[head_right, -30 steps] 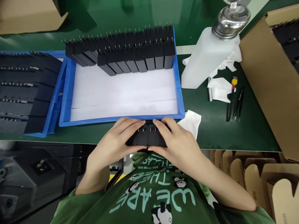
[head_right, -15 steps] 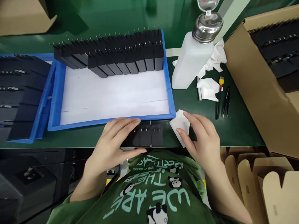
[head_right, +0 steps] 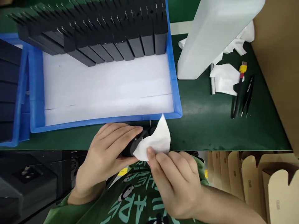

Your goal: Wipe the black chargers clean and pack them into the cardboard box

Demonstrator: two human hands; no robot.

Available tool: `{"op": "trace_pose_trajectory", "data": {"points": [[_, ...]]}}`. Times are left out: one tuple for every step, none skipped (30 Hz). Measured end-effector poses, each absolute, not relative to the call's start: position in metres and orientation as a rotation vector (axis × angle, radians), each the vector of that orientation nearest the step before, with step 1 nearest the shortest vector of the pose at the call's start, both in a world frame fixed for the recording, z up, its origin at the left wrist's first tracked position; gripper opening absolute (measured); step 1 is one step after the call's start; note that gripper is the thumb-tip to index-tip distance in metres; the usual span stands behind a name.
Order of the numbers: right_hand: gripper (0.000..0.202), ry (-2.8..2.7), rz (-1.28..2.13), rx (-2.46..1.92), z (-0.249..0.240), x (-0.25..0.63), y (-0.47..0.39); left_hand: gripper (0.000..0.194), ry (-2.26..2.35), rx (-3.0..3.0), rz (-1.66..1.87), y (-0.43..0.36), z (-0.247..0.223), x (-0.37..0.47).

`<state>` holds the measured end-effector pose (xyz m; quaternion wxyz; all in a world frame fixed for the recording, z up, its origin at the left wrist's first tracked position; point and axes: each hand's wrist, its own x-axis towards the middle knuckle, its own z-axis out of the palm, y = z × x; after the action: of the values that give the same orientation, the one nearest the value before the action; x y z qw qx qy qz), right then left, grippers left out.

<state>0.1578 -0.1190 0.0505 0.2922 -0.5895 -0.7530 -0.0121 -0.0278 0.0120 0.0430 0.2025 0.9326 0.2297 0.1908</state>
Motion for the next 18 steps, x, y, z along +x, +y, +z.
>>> {"op": "trace_pose_trajectory", "data": {"points": [[0.019,-1.999,-0.054,-1.606,0.048,0.152,-0.116,0.038,0.637,2.606,0.542,0.012,0.043,-0.028],[0.019,-1.996,-0.072,-1.655,0.047,0.147,-0.112,0.04,0.63,2.609,0.551,0.012,0.043,-0.028],[0.018,-1.999,-0.092,-1.71,0.047,0.143,-0.108,0.043,0.624,2.611,0.554,0.013,0.043,-0.028],[0.017,-2.004,-0.109,-1.754,0.048,0.141,-0.103,0.045,0.62,2.61,0.552,0.013,0.043,-0.028],[0.016,-2.015,-0.115,-1.781,0.049,0.139,-0.099,0.045,0.616,2.606,0.549,0.013,0.042,-0.028],[0.016,-2.024,-0.122,-1.795,0.051,0.138,-0.094,0.044,0.612,2.602,0.549,0.013,0.042,-0.028],[0.016,-2.032,-0.125,-1.803,0.053,0.138,-0.091,0.042,0.61,2.597,0.552,0.014,0.042,-0.027],[0.017,-2.035,-0.129,-1.799,0.054,0.139,-0.088,0.039,0.61,2.592,0.561,0.014,0.041,-0.026],[0.018,-2.05,-0.125,-1.781,0.055,0.139,-0.087,0.036,0.61,2.59,0.569,0.014,0.041,-0.026],[0.018,-2.077,-0.123,-1.75,0.056,0.14,-0.086,0.034,0.611,2.587,0.57,0.014,0.041,-0.026],[0.019,-2.108,-0.131,-1.712,0.057,0.14,-0.087,0.033,0.611,2.587,0.568,0.014,0.041,-0.025],[0.02,-2.148,-0.134,-1.673,0.058,0.141,-0.089,0.032,0.61,2.589,0.566,0.014,0.041,-0.025],[0.021,-2.187,-0.135,-1.641,0.06,0.141,-0.091,0.032,0.607,2.592,0.565,0.014,0.042,-0.025],[0.023,-2.227,-0.144,-1.617,0.061,0.141,-0.094,0.032,0.604,2.596,0.567,0.015,0.042,-0.025],[0.024,-2.279,-0.142,-1.598,0.062,0.141,-0.097,0.032,0.602,2.598,0.572,0.015,0.042,-0.025],[0.026,-2.319,-0.147,-1.577,0.063,0.141,-0.1,0.031,0.602,2.598,0.58,0.015,0.042,-0.025],[0.028,-2.339,-0.149,-1.552,0.064,0.142,-0.104,0.03,0.6,2.594,0.59,0.015,0.042,-0.025],[0.029,-2.337,-0.134,-1.523,0.064,0.143,-0.108,0.029,0.6,2.59,0.597,0.015,0.042,-0.025]]}}
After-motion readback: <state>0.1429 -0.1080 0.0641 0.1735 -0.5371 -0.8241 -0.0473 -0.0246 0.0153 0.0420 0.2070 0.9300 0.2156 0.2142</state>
